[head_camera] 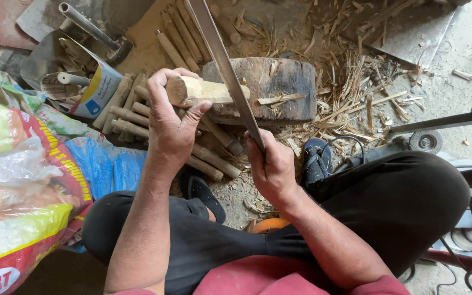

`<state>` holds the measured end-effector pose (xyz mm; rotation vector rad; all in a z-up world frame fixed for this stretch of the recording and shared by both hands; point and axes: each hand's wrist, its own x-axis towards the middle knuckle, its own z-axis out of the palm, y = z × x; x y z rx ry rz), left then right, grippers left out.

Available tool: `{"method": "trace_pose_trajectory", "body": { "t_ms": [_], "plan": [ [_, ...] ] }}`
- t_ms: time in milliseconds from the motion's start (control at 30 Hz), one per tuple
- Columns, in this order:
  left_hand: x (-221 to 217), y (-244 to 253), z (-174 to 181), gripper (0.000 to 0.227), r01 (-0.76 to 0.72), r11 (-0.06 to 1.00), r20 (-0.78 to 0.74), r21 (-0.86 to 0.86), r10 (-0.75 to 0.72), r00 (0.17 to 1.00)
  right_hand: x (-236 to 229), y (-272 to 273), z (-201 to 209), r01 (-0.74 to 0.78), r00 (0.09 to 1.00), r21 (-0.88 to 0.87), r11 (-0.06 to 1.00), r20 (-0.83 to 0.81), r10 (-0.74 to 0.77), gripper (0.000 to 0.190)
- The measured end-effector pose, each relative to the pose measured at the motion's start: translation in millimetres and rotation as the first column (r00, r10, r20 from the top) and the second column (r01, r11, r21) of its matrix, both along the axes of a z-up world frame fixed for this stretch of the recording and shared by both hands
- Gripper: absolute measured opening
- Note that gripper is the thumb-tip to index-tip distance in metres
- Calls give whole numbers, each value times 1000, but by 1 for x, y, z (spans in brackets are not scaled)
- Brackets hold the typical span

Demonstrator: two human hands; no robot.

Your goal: The person is sitting on the floor and using a knife to carve a cylindrical wooden stick. They repeatedly shave off thin layers of wood, rotating the stick to shape it evenly.

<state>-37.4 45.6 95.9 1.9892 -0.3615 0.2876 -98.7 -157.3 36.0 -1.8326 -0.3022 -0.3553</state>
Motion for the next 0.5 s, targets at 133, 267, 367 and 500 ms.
{"method": "trace_pose_trajectory", "body": {
  "t_ms": [133, 267, 367, 500],
  "plan": [
    [3, 0, -3, 65, 52, 994, -57, -97, -58, 997, 14, 8, -7, -35, 999, -87, 996, -39, 32, 15],
    [3, 1, 0, 65, -14, 996, 9, 92, 13, 1000, 13, 9, 0, -73, 991, -138, 988, -120, 57, 14],
    [3, 3, 1, 66, 23, 993, 75, 113, -31, 997, 2, 1, 15, -64, 997, -98, 993, 44, 68, 16],
    [-2, 4, -3, 66, -13, 995, 10, 95, 12, 1000, -1, 0, 20, -29, 981, -16, 999, 193, 31, 17]
  ]
}}
